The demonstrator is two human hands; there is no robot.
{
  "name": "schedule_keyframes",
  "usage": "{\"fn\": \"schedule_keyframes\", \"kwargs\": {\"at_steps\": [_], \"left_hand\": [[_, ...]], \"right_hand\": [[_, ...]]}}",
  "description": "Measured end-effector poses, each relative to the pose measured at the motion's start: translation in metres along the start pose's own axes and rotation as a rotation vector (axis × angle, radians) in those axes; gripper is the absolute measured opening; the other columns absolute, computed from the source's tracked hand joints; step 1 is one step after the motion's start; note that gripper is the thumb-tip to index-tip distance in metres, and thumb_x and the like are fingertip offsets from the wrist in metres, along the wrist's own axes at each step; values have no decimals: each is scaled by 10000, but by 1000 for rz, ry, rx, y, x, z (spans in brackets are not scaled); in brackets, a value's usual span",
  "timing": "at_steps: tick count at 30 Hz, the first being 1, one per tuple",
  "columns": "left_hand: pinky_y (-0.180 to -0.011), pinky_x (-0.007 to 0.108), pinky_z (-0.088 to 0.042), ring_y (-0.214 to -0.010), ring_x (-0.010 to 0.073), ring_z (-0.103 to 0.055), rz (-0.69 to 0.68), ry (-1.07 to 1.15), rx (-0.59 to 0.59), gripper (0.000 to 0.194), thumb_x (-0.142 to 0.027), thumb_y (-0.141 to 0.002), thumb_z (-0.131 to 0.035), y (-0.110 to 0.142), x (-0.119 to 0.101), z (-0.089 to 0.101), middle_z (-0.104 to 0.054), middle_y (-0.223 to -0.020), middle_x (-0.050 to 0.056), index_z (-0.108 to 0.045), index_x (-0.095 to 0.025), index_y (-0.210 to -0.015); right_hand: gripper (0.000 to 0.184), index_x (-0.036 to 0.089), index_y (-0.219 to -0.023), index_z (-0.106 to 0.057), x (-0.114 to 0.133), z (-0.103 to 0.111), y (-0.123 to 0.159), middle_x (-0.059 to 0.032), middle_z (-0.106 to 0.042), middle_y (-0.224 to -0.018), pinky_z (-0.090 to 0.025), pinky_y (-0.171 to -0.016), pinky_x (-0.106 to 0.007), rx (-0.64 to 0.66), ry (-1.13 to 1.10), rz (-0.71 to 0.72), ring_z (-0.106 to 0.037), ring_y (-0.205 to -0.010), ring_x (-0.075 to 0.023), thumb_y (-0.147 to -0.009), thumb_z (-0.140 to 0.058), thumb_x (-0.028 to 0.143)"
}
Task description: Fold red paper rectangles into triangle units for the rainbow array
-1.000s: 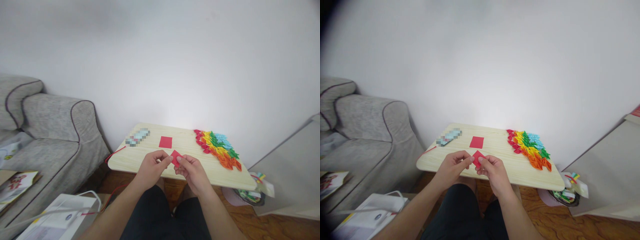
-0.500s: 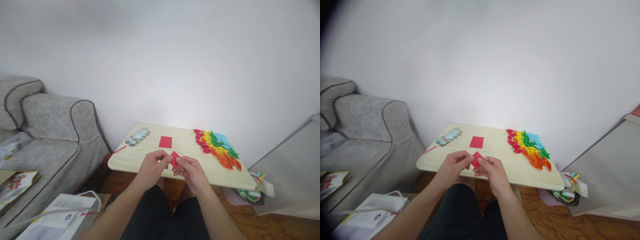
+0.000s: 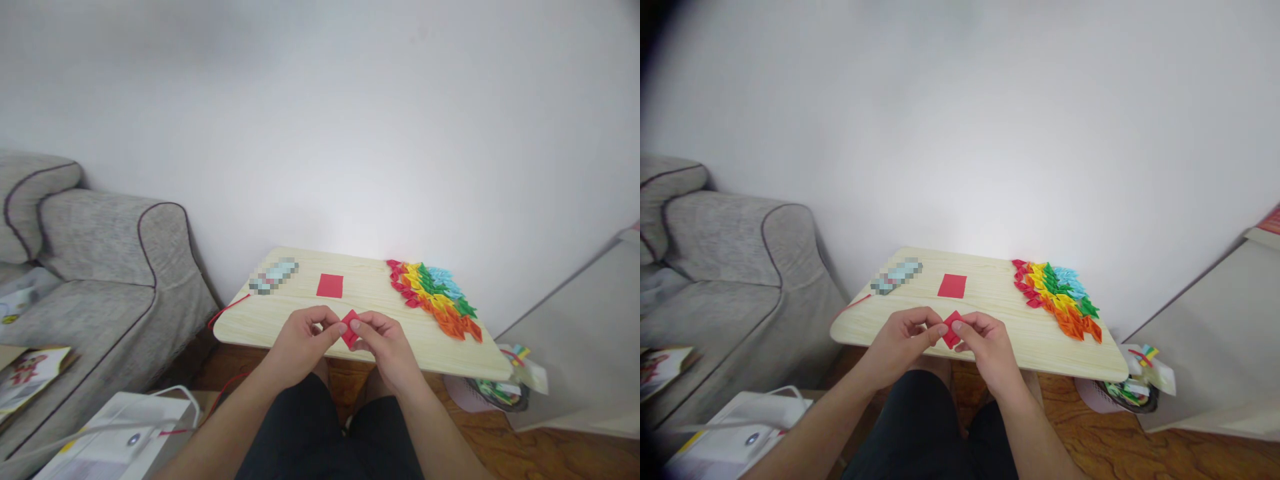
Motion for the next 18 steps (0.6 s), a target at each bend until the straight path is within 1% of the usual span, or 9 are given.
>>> {"fn": "schedule_keyframes", "kwargs": {"at_steps": [2, 5, 8, 12, 15, 18], "left_hand": [[-651, 275, -428, -699, 153, -574, -27, -44, 3, 232, -363, -905, -677, 1, -3, 0, -708, -735, 13, -745, -170, -796], [-697, 290, -447, -736, 163, -601, -66, -82, -15, 221, -353, -910, -679, 1, -7, 1, -735, -777, 25, -765, -176, -808], [-684, 285, -443, -737, 157, -600, -84, -105, -44, 204, -356, -910, -689, 2, -8, 3, -733, -788, 18, -767, -187, -825], [-660, 277, -440, -740, 149, -589, -106, -117, -73, 177, -357, -936, -664, 5, -10, 5, -713, -812, 6, -753, -206, -914], [-669, 284, -436, -738, 148, -573, -176, -151, -91, 163, -321, -950, -644, 6, -15, 5, -673, -786, 4, -731, -204, -877], [-698, 296, -439, -750, 155, -577, -258, -217, -113, 153, -273, -942, -645, 8, -24, 4, -652, -766, 6, -716, -204, -826]], "right_hand": [[192, 201, -816, -787, 5, 0, 1, -21, -734, -747, -516, -690, -288, -1, 10, 47, -617, -689, -148, -835, -817, 390], [164, 204, -820, -777, 13, -4, 2, -14, -739, -747, -492, -720, -290, 10, 23, 126, -618, -702, -148, -875, -784, 358], [151, 209, -856, -772, 20, -6, 4, -13, -743, -783, -491, -752, -305, 7, 64, 185, -625, -741, -159, -901, -758, 352], [138, 217, -884, -772, 26, -4, 4, -19, -749, -833, -492, -778, -319, -10, 173, 241, -636, -799, -180, -910, -748, 351], [145, 221, -886, -771, 27, -3, 5, -25, -746, -852, -497, -776, -326, -2, 238, 262, -641, -812, -190, -912, -743, 360], [141, 227, -939, -764, 27, -1, 5, -35, -747, -895, -514, -799, -344, -3, 269, 258, -656, -831, -200, -908, -747, 364]]}}
Point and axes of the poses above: each hand's wrist, its own y-axis away from the middle knuckle, its own z-axis out of the back of the hand, x = y × z, the point moved 8 cm from there along -y, towards the middle knuckle
